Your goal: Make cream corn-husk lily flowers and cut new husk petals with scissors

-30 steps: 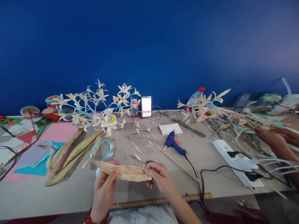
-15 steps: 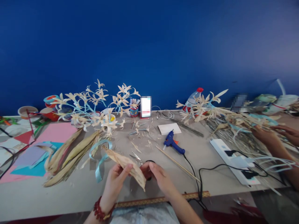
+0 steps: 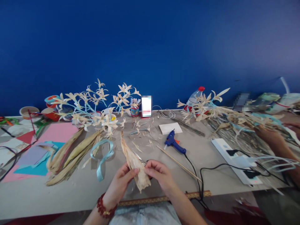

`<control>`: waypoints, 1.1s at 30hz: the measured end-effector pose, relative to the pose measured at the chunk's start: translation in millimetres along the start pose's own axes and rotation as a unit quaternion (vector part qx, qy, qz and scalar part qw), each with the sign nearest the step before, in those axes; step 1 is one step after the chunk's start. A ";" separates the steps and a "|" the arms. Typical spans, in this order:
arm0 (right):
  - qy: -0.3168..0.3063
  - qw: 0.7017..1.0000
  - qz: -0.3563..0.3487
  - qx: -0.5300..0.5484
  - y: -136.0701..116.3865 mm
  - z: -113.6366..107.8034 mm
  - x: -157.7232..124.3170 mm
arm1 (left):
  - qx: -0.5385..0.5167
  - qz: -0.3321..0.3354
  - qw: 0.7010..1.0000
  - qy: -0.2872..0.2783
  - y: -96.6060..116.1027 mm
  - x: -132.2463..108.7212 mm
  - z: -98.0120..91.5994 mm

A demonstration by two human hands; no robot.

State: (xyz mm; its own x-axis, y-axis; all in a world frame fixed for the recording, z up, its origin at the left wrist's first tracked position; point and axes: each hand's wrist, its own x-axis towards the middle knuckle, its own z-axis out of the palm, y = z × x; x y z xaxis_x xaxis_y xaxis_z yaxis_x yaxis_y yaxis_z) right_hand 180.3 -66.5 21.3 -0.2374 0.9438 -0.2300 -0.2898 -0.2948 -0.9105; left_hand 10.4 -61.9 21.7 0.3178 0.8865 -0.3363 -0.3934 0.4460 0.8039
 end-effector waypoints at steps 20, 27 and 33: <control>-0.053 0.989 -0.059 -0.125 -1.9 -0.6 -1.0 | -0.004 -0.035 0.999 -0.036 0.9 -3.5 1.0; -0.007 0.985 -0.095 -0.142 -9.2 -3.8 -3.2 | -0.040 0.007 0.999 0.033 0.3 -1.1 -3.5; -0.022 0.993 -0.070 -0.093 -13.8 8.1 6.1 | 0.010 0.005 1.000 -0.024 1.6 -2.1 -1.3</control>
State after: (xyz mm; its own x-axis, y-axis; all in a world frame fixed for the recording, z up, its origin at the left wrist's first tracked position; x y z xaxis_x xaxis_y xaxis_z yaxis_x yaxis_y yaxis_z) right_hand 175.3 -57.8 35.2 -0.2490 0.9648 -0.0850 -0.1473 -0.1244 -0.9812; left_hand 8.1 -62.9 23.1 0.3542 0.8842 -0.3047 -0.3798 0.4337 0.8171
